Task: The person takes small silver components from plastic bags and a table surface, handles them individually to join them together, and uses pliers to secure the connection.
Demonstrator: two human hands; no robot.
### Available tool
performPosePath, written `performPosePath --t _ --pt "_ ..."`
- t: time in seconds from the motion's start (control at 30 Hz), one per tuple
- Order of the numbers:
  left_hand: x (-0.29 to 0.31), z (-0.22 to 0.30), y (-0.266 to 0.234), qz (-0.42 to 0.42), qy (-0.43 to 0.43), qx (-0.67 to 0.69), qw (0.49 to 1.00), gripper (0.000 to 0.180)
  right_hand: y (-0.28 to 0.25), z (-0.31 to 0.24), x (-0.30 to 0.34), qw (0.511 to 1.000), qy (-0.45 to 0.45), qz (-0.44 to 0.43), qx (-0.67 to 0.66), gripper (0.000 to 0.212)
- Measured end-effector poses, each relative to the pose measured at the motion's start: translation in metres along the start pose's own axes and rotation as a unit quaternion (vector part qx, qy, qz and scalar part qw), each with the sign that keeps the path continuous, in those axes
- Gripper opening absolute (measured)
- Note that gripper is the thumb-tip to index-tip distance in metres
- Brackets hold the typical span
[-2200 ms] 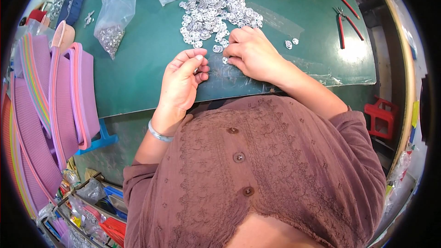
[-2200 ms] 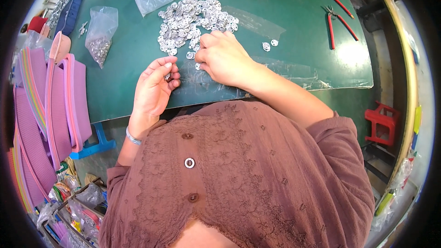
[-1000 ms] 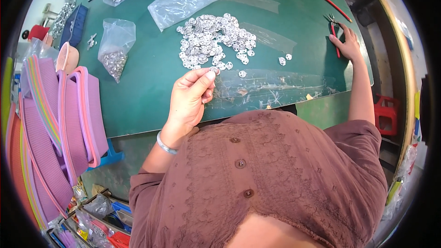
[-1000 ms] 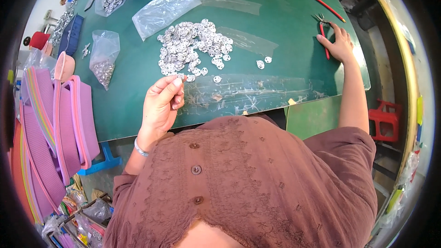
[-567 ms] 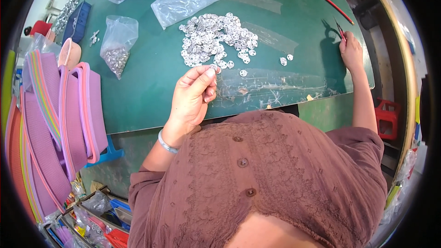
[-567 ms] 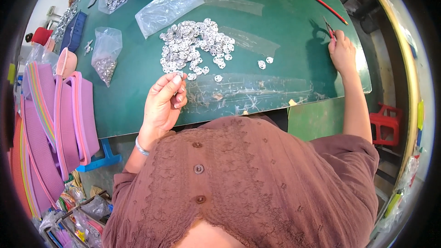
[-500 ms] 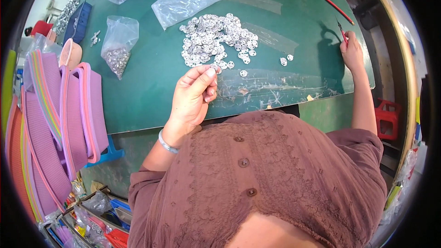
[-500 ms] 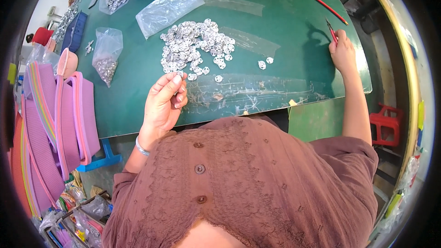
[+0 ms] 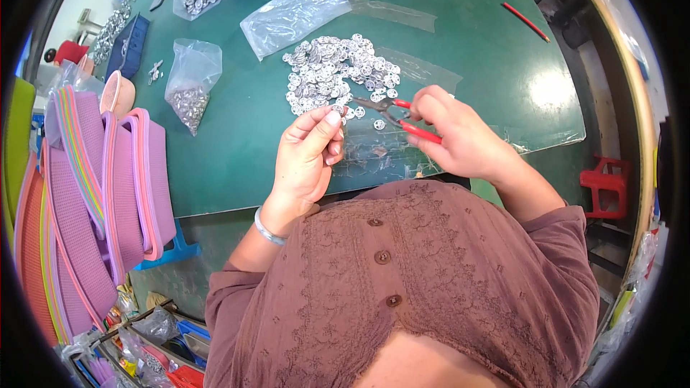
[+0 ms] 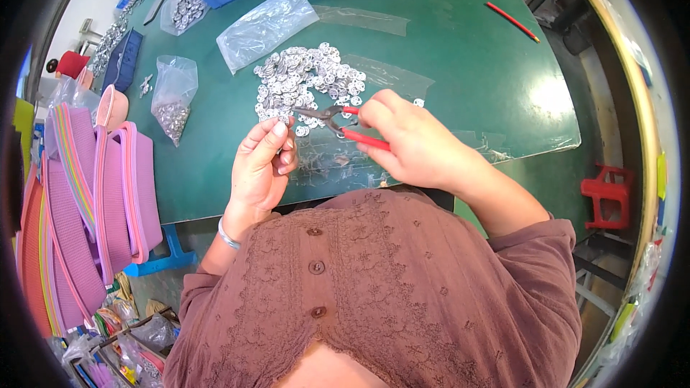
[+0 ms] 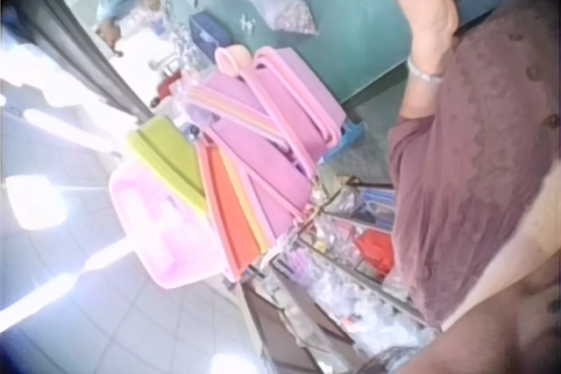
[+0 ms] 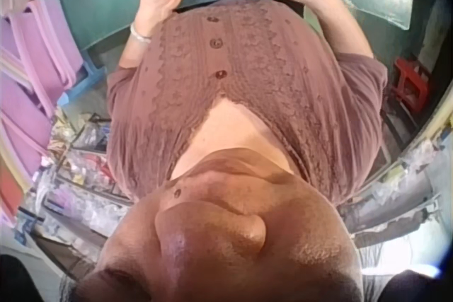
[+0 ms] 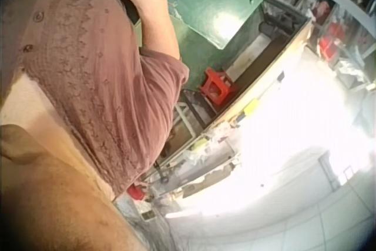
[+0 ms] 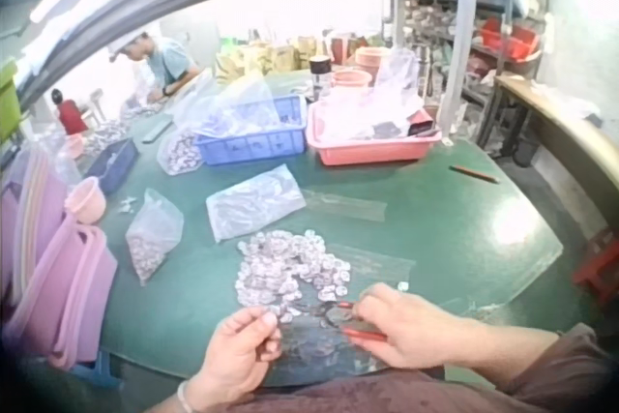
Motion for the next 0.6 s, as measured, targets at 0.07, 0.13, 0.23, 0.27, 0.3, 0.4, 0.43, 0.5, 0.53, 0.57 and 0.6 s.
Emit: performPosePath --t 0.07,0.13,0.23,0.27,0.3,0.4,0.43,0.5,0.53,0.57,0.6 --pt "0.001 0.000 -0.003 0.016 0.005 -0.001 1.000 0.015 0.007 -0.002 -0.004 1.000 -0.001 0.005 -0.002 0.024" --pt "0.002 0.000 -0.004 0.020 0.004 0.003 1.000 0.013 0.009 -0.003 -0.006 1.000 -0.001 0.009 -0.004 0.024" --pt "0.003 0.000 -0.006 0.018 0.010 0.006 1.000 0.010 0.012 -0.003 -0.009 1.000 0.016 -0.014 0.020 0.022" --pt "0.003 0.000 -0.006 0.012 0.016 0.005 1.000 0.009 0.013 -0.003 -0.009 1.000 0.015 -0.015 0.022 0.022" --pt "0.003 0.000 -0.007 0.012 0.016 0.005 1.000 0.009 0.013 -0.003 -0.010 0.999 0.015 -0.017 0.023 0.021" --pt "0.003 0.000 -0.007 0.016 0.016 0.008 1.000 0.007 0.016 -0.003 -0.011 0.999 0.025 -0.015 0.024 0.021" --pt "0.003 0.000 -0.008 0.017 0.015 0.009 1.000 0.007 0.016 -0.004 -0.011 0.999 0.026 -0.016 0.024 0.021" --pt "0.002 0.000 -0.008 0.018 0.013 0.010 1.000 0.007 0.016 -0.005 -0.012 0.999 0.027 -0.016 0.029 0.020" --pt "0.002 0.000 -0.008 0.019 0.012 0.009 1.000 0.007 0.016 -0.005 -0.012 0.999 0.027 -0.017 0.029 0.020" --pt "0.002 0.000 -0.008 0.020 0.011 0.009 1.000 0.006 0.016 -0.005 -0.012 0.999 0.029 -0.020 0.031 0.019" --pt "0.002 0.000 -0.008 0.020 0.011 0.009 1.000 0.006 0.016 -0.005 -0.013 0.999 0.031 -0.024 0.033 0.019"
Point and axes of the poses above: each hand's wrist, its own x-axis away from the middle knuckle, its own y-axis out of the palm, z = x × y, the point moved 2 cm from there along -x, towards the middle knuckle, and after that the axes turned 10 degrees about -z, right-handed, at the moved point
